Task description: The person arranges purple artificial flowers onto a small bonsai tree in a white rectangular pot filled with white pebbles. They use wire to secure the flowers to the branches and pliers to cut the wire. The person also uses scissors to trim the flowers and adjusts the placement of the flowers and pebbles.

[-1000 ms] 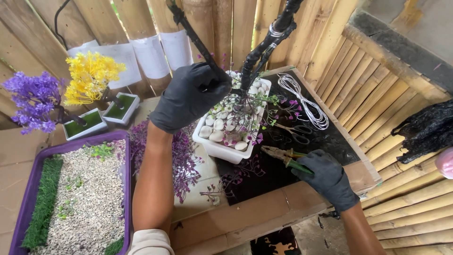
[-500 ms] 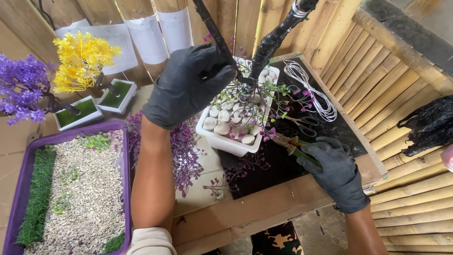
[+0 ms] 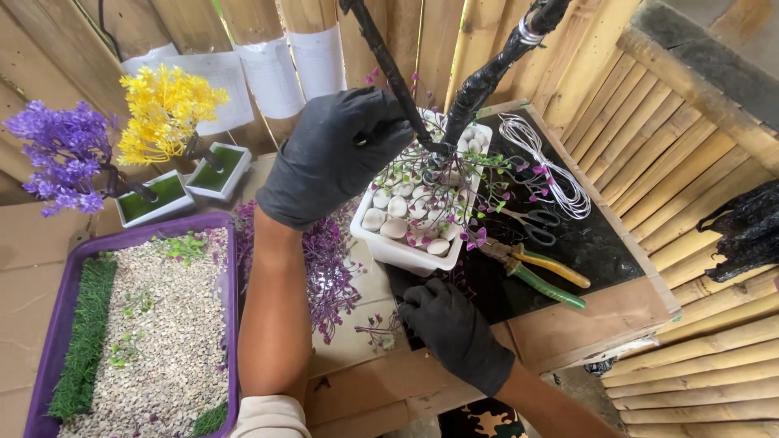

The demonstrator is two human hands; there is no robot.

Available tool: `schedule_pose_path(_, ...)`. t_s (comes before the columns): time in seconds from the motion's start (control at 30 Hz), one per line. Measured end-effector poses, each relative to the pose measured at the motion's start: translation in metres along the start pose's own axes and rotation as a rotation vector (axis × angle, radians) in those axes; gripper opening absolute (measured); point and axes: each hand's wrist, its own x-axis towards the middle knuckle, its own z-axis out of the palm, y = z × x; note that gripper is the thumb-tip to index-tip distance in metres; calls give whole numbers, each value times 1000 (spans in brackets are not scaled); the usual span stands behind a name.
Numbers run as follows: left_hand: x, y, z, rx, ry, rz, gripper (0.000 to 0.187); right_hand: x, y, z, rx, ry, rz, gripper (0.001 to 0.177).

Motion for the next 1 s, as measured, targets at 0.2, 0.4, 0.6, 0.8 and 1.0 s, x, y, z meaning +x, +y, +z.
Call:
schedule_pose_path(0.2, 1, 8, -11, -23, 9, 13, 12, 27, 2, -80, 490, -60, -85, 13)
schedule_pose_path(0.4, -4, 31, -31, 84, 48, 28, 15, 22, 13, -134, 456, 149, -13, 7)
schedule_pose_path(0.6, -11, 57, -31, -111, -97, 122, 21, 25, 19, -195, 654, 397, 153, 17)
schedule_pose_path(0.8, -5, 73, -12, -122, -204, 142, 13, 45, 25, -209, 611, 506, 212, 17)
schedule_pose_path(1.0, 1, 78, -10, -61, -155, 180, 4, 60, 22, -218, 530, 522, 173, 14)
